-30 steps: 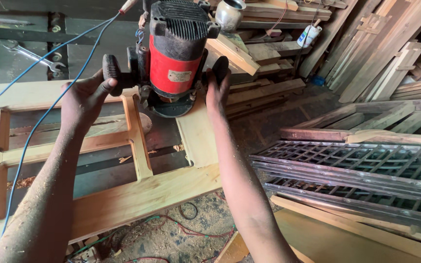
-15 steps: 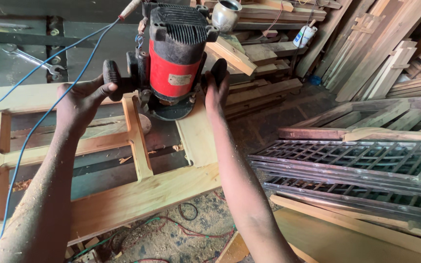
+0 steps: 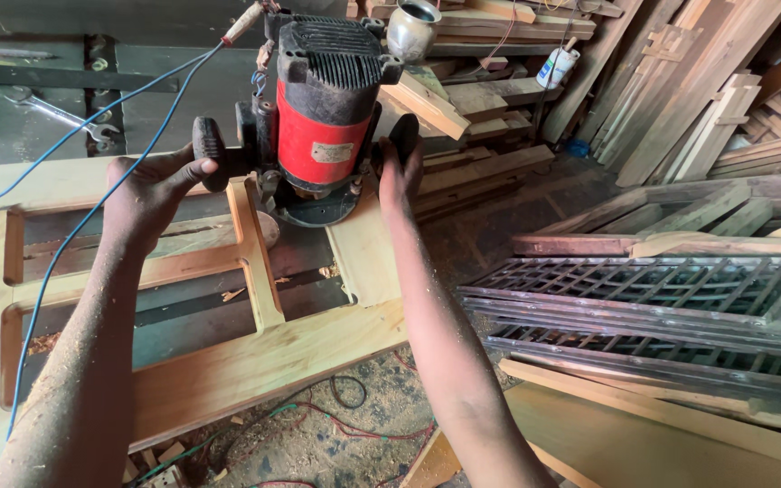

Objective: The person uses a handheld electric router to shape the edges of a wooden frame. They guide the tool along the wood's perimeter, creating a groove, and then lift the frame to inspect the work.

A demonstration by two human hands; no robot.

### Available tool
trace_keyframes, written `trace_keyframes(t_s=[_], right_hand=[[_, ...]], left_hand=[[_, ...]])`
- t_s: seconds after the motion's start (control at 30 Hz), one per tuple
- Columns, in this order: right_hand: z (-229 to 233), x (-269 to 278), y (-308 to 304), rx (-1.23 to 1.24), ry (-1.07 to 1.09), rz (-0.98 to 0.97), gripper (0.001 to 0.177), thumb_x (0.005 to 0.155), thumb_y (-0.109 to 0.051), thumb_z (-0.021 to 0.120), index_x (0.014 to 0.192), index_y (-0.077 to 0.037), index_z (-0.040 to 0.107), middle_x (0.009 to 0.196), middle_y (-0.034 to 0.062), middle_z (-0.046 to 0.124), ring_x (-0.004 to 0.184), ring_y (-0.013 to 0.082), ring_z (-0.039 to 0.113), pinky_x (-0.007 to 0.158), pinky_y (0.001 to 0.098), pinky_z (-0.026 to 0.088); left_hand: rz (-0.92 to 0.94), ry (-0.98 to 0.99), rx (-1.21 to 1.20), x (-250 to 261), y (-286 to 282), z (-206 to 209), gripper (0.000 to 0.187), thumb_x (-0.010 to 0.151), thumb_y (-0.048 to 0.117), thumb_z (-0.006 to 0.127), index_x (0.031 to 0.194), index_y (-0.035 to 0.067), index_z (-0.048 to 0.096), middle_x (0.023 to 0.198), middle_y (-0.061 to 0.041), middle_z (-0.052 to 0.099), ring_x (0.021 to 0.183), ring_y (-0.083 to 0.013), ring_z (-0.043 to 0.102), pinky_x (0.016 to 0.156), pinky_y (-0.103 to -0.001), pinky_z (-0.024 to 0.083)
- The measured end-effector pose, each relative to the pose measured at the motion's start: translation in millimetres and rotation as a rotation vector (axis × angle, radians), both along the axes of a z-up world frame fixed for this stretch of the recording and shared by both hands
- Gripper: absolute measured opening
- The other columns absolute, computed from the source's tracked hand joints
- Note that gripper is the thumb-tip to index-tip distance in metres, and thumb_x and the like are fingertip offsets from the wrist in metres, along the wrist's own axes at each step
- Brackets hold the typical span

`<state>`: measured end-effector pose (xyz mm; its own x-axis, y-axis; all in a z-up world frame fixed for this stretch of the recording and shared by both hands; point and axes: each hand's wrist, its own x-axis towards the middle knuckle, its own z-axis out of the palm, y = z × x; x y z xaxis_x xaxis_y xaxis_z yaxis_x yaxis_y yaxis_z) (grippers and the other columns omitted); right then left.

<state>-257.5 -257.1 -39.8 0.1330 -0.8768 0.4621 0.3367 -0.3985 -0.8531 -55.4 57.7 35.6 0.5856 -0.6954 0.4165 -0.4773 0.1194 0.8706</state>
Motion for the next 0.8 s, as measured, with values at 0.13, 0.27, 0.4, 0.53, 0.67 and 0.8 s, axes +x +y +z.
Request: trace_keyframes(t_s=[0.13,0.27,0.4,0.53,0.67,0.8], right_hand=[[1.0,-1.1,1.2,-0.058,0.031,-0.035,0.045,0.096,-0.015,0.066,0.135,0.001,0.053,0.123,0.0150,0.067,0.109,0.0222,0.064,0.094,0.0355,0.053],[5.1,-6.1,6.9,-0.071,0.131,-0.099,0.048,0.097,-0.020,0.066,0.138,0.000,0.052,0.128,0.0165,0.065,0.114,0.0246,0.064,0.099,0.0375,0.051],[5.6,-7.8,9.0,-0.063,0.139,-0.109,0.049,0.095,-0.022,0.065,0.137,0.001,0.053,0.128,0.0206,0.067,0.115,0.0296,0.065,0.099,0.0402,0.052],[-1.1,-6.2,4.3,-0.089,0.121,-0.112,0.049,0.097,-0.020,0.066,0.138,0.001,0.053,0.133,0.0204,0.066,0.120,0.0296,0.065,0.102,0.0399,0.051],[-7.0,-5.5,-0.3,-0.125,0.117,-0.105,0.051,0.098,-0.020,0.066,0.142,-0.001,0.050,0.136,0.0196,0.064,0.123,0.0280,0.062,0.104,0.0402,0.050],[-9.8,-2.5,-4.3,-0.151,0.117,-0.116,0.051,0.099,-0.020,0.067,0.143,-0.001,0.049,0.136,0.0188,0.063,0.121,0.0258,0.062,0.101,0.0390,0.052]], left_hand=[[-0.002,0.003,0.009,1.1,-0.2,0.2,0.046,0.094,0.033,0.082,0.130,0.007,0.072,0.103,-0.008,0.078,0.085,-0.0013,0.061,0.081,-0.026,0.052],[-0.006,0.018,0.015,0.5,1.3,-0.1,0.045,0.094,0.032,0.082,0.129,0.006,0.072,0.102,-0.009,0.078,0.084,-0.0024,0.062,0.080,-0.026,0.053],[-0.024,0.002,-0.010,-0.9,1.9,1.1,0.046,0.094,0.032,0.082,0.130,0.006,0.072,0.104,-0.008,0.078,0.087,-0.0019,0.062,0.083,-0.025,0.053],[0.002,-0.019,0.011,-3.5,1.8,0.7,0.046,0.096,0.032,0.080,0.133,0.007,0.071,0.104,-0.008,0.078,0.087,-0.0021,0.061,0.083,-0.025,0.052],[-0.003,-0.031,-0.017,-5.5,-1.4,-4.3,0.049,0.096,0.029,0.079,0.137,0.005,0.068,0.106,-0.008,0.078,0.091,-0.0014,0.061,0.084,-0.025,0.052],[0.032,-0.121,-0.074,-7.6,-7.3,-11.6,0.049,0.100,0.027,0.079,0.141,0.003,0.065,0.107,-0.008,0.078,0.094,-0.0012,0.059,0.086,-0.025,0.051]])
